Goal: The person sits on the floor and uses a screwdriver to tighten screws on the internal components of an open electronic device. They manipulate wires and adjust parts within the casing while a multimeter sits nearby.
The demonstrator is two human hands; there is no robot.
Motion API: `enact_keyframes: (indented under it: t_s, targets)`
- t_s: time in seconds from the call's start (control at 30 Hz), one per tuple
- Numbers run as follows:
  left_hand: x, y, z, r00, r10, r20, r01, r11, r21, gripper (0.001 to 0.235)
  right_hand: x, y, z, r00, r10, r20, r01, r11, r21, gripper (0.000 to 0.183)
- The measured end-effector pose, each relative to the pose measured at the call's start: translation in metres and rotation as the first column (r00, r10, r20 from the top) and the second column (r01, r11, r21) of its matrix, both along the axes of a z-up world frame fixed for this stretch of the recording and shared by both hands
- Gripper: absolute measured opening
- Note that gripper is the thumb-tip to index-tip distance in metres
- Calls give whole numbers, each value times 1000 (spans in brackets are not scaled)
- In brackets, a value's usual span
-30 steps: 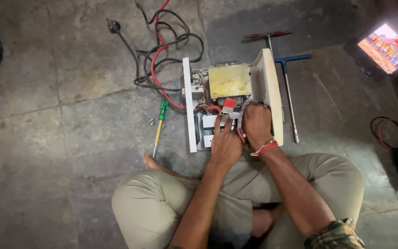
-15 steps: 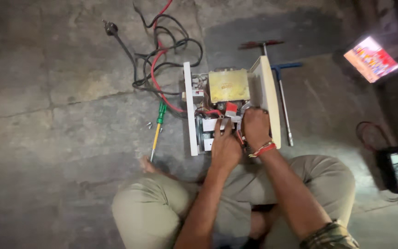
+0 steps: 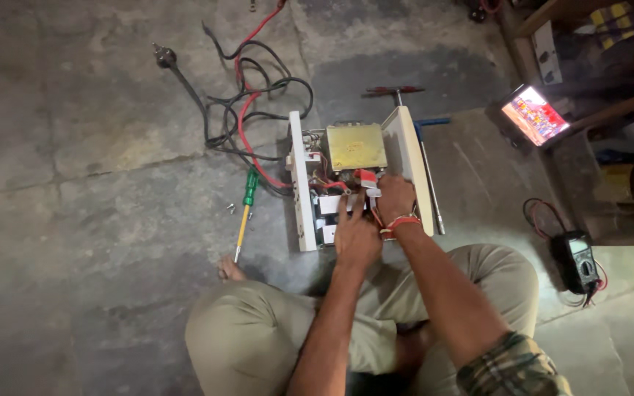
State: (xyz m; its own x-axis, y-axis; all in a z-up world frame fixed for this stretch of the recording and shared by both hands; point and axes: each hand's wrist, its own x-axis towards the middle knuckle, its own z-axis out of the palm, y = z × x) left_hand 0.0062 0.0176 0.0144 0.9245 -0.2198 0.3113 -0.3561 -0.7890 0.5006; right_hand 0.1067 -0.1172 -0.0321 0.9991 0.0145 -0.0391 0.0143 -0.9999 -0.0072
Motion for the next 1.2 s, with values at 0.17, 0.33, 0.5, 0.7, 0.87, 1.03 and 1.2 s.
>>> enact_keyframes:
  t_s: [0.17, 0.33, 0.5, 0.7, 0.87, 1.03, 1.2]
  targets:
    - [0, 6, 5, 959, -72, -275, 111, 985, 129, 34, -6, -3, -12, 998, 53, 41, -58, 990, 128, 17]
    - [3, 3, 10, 952, -71, -298, 126, 978, 169, 33, 5, -19, -24, 992, 126, 32, -126, 992, -1, 20]
    - [3, 1, 4, 989, -45, -143, 61, 992, 113, 38, 9, -21, -32, 995, 97, -2, -97, 995, 2, 16]
    - [-1, 2, -4, 995, -31, -96, 40, 995, 91, 43, -9, -17, -36, 965, 147, 219, -194, 958, 211, 18]
    - [1, 3, 8, 984, -57, -169, 67, 997, 50, 34, 3, -18, -33, 969, 225, 105, -233, 969, 79, 22]
    - [0, 7, 12, 985, -37, -168, 50, 996, 75, 34, -2, -6, -10, 997, 58, 43, -66, 971, 230, 25]
    - [0, -11, -36, 989, -30, -144, 37, 998, 48, 39, -11, 5, -4, 994, 95, 58, -106, 965, 239, 22]
